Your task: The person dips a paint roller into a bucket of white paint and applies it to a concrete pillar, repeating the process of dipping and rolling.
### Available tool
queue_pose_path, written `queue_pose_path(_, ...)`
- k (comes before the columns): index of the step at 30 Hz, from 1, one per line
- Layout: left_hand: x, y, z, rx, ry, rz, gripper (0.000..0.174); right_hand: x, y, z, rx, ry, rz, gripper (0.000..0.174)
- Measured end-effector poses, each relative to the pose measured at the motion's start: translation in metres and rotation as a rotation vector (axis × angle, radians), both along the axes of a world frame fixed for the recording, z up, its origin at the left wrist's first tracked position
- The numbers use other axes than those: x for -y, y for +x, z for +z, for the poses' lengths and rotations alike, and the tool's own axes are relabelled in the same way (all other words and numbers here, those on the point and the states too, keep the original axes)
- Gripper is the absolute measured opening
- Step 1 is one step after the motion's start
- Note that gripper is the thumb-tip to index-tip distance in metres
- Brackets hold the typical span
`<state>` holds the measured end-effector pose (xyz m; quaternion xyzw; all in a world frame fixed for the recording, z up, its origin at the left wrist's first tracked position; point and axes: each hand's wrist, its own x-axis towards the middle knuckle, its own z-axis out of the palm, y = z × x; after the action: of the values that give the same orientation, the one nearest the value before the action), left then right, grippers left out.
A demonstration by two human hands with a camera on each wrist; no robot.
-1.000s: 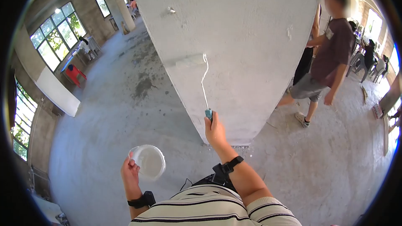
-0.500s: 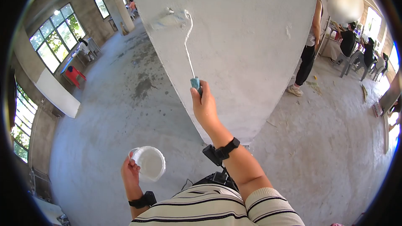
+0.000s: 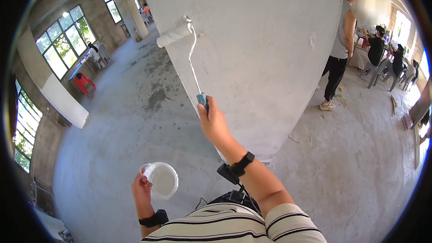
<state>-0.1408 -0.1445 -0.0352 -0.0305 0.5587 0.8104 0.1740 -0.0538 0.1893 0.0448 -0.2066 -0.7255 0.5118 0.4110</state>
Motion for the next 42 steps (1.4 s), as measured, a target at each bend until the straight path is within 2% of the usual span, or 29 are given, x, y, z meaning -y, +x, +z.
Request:
queue_pose_path(3, 0.000, -0.001, 0.001, 0.023, 0.020, 0.010, 0.031, 0.007, -0.016, 0.010, 0.046, 0.038, -0.006, 0.037)
queue_pose_path(14, 0.001, -0.001, 0.004, 0.023, 0.023, -0.031, 0.030, 0.011, -0.017, 0.011, 0.020, 0.127, -0.047, 0.032)
queue_pose_path(16, 0.001, 0.001, 0.005, 0.014, 0.019, -0.033, 0.030, 0.013, -0.023, 0.024, -0.006, 0.161, -0.057, 0.032)
queue_pose_path(19, 0.000, 0.001, 0.008, 0.007, 0.013, -0.040, 0.030, 0.010, -0.018, 0.063, -0.018, 0.069, 0.039, 0.029)
queue_pose_path(23, 0.003, 0.000, 0.003, 0.002, 0.023, -0.036, 0.030, 0.011, -0.020, 0.027, -0.036, 0.110, 0.028, 0.029)
queue_pose_path(26, 0.004, 0.000, 0.000, 0.023, 0.010, -0.007, 0.030, 0.012, -0.020, -0.002, -0.018, 0.030, 0.025, 0.031)
queue_pose_path(29, 0.004, 0.000, 0.000, 0.014, 0.021, -0.008, 0.030, 0.012, -0.018, 0.008, -0.003, 0.033, -0.011, 0.031)
queue_pose_path(32, 0.001, 0.000, 0.003, 0.004, 0.019, -0.012, 0.031, 0.003, -0.023, 0.048, -0.006, 0.046, 0.043, 0.031)
queue_pose_path(35, 0.002, -0.002, 0.000, 0.005, 0.038, -0.029, 0.031, 0.003, -0.032, 0.063, 0.014, 0.029, 0.083, 0.031)
queue_pose_path(38, 0.002, -0.001, 0.002, 0.022, 0.032, -0.019, 0.031, 0.008, -0.035, 0.032, -0.024, 0.077, 0.005, 0.031)
queue_pose_path(42, 0.004, 0.001, 0.000, 0.027, 0.002, 0.021, 0.033, 0.009, -0.018, -0.051, 0.080, 0.036, -0.060, 0.033)
